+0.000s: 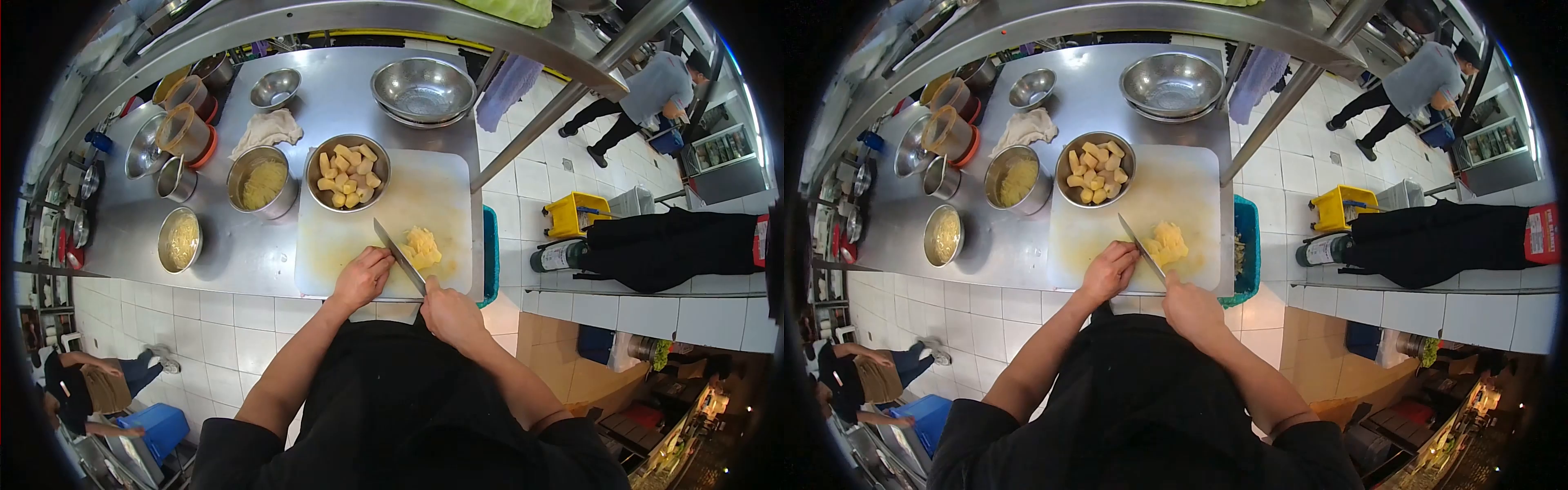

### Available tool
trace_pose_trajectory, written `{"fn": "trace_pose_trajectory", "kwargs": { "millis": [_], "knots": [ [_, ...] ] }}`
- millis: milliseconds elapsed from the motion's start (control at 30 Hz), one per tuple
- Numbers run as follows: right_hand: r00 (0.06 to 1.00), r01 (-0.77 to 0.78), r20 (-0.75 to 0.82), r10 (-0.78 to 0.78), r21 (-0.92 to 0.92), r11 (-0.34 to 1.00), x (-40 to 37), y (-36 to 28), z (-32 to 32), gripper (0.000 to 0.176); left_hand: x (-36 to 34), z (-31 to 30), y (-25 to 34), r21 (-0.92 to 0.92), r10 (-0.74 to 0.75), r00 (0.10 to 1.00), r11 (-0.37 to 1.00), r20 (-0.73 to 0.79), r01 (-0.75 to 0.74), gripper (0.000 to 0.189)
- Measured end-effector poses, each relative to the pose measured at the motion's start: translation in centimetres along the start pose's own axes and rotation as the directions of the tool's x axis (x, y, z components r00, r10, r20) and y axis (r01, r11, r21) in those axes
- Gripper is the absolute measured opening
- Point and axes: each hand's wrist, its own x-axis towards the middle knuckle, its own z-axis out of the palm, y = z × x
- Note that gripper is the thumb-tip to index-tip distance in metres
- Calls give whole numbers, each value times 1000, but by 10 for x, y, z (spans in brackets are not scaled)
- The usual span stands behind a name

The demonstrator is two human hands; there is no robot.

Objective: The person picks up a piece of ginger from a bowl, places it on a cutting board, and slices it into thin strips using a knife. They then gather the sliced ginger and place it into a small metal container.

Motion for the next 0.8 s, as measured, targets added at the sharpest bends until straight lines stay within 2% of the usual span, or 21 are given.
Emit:
{"fn": "trace_pose_trajectory", "kwargs": {
  "millis": [267, 500, 667, 800],
  "knots": [
    [995, 90, -47, -90, -3, 996, 4, 13, 0, 25, 3, -4, 3, -18, -8, 1000, 1000, 0, 8, 23],
    [997, 72, -26, -72, -2, 997, 10, 12, 3, 26, 1, -3, 1, -14, -30, 999, 999, 21, 30, 23],
    [996, 47, -75, -44, 39, 998, 30, 17, 28, 23, 0, 0, 0, -9, -25, 999, 1000, 21, 25, 22],
    [995, 55, -92, -50, 58, 997, 19, 15, 9, 25, 1, 1, 0, -21, -35, 999, 999, 10, 35, 22]
  ]
}}
